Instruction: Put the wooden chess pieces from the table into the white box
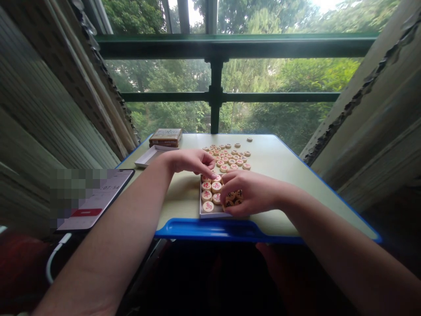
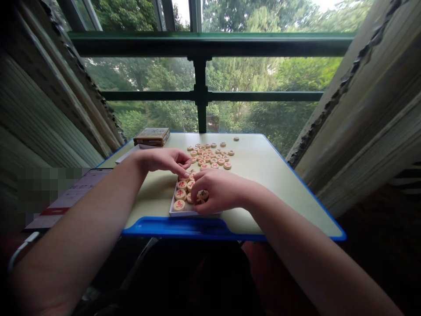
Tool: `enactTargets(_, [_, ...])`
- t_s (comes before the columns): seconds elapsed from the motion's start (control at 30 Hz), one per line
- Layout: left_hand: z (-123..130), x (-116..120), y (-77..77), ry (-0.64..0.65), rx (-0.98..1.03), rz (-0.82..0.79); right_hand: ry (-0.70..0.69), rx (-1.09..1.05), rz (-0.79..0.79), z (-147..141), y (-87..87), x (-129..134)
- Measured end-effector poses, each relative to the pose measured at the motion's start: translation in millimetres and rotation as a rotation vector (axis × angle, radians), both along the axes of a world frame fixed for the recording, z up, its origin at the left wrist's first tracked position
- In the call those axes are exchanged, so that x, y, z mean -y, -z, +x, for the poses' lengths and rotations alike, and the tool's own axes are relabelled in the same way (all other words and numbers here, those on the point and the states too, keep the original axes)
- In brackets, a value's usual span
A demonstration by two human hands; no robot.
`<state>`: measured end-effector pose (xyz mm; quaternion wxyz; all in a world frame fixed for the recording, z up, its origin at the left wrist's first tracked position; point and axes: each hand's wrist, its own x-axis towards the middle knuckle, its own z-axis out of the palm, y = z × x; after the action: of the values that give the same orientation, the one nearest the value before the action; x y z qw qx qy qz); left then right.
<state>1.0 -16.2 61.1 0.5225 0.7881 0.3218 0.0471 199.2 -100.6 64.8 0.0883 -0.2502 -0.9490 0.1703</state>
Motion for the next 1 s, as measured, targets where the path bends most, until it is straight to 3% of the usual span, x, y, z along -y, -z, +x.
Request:
enactTargets(0.3, [2,4,-3.9,-0.071,0.05,-0.047,0.019,-0.058,-0.027,4,-5.4,-1])
enactTargets(0.43, [4,3,-0.8,-0.126,0.068,-0.026,0.103,-0.088,0.047,4,-0.8,-8])
enactTargets(0.53, [8,-3,8.5,-0.245,0.088,0.085,0.313,-0.098,0.191,7,9.4,-22])
enactTargets(0.63, [12,-9,18.7,-0.414,0.094,0.34,0.673,-0.102,0.323,15,21.3,-41])
enactTargets(0.7, [13,-13,22.4,-0.463,0.056,0.483,0.771,-0.06,0.344,22,27.1,-50])
enactTargets(0.87, [9,-16,24.0,-0.398,-0.036,0.579,0.754,-0.014,0.218,26,33.7,-58])
enactTargets(1.0, [10,-19,30.0,-0.336,-0.07,0.602,0.709,-0.099,0.254,23,38.4,-61])
